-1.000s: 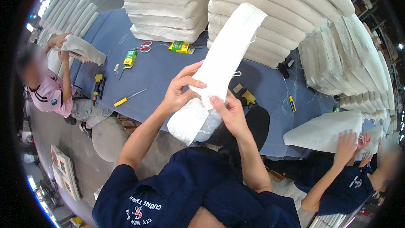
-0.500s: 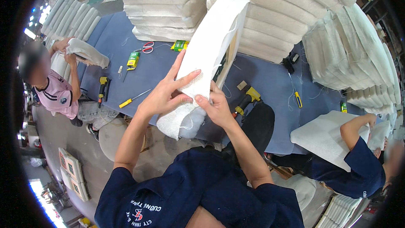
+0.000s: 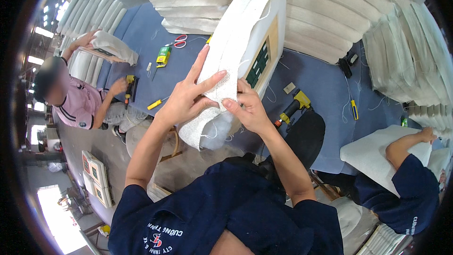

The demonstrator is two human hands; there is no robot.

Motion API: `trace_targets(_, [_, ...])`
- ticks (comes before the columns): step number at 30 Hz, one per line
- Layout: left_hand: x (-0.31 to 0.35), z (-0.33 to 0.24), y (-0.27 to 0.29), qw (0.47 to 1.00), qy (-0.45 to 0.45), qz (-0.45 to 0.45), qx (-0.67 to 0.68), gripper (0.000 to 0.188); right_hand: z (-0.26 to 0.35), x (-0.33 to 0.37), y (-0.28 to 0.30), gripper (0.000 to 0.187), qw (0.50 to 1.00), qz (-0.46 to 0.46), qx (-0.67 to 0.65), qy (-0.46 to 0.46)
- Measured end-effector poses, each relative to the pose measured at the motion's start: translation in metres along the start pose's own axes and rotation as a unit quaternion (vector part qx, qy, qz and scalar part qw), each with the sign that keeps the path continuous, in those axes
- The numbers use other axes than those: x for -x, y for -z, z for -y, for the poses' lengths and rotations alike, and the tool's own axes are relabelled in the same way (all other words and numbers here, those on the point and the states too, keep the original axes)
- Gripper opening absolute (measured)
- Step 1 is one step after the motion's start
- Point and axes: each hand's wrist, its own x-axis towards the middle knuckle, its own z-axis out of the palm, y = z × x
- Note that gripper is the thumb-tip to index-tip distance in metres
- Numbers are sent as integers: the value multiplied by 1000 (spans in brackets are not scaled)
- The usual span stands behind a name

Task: The person sits on the floor in a workshop and uses a staple gun to attach white fabric to rectangular foam cushions. They repeatedly pick up cushions, wrap the fabric around the edges, and secure it with staples before stacking the finished items.

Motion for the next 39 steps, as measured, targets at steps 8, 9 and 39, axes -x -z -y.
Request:
trace_targets(8, [0,-4,5,994,38,35,-96,79,-12,-8,-2,24,999,-17,-33,30])
trace_targets(9, [3,-3,6,993,52,39,-100,81,-14,-11,-5,23,999,-12,-30,35])
trace_targets(39, [10,-26,-34,947,243,-153,-145,80,-205,134,152,93,737,-533,-12,-415])
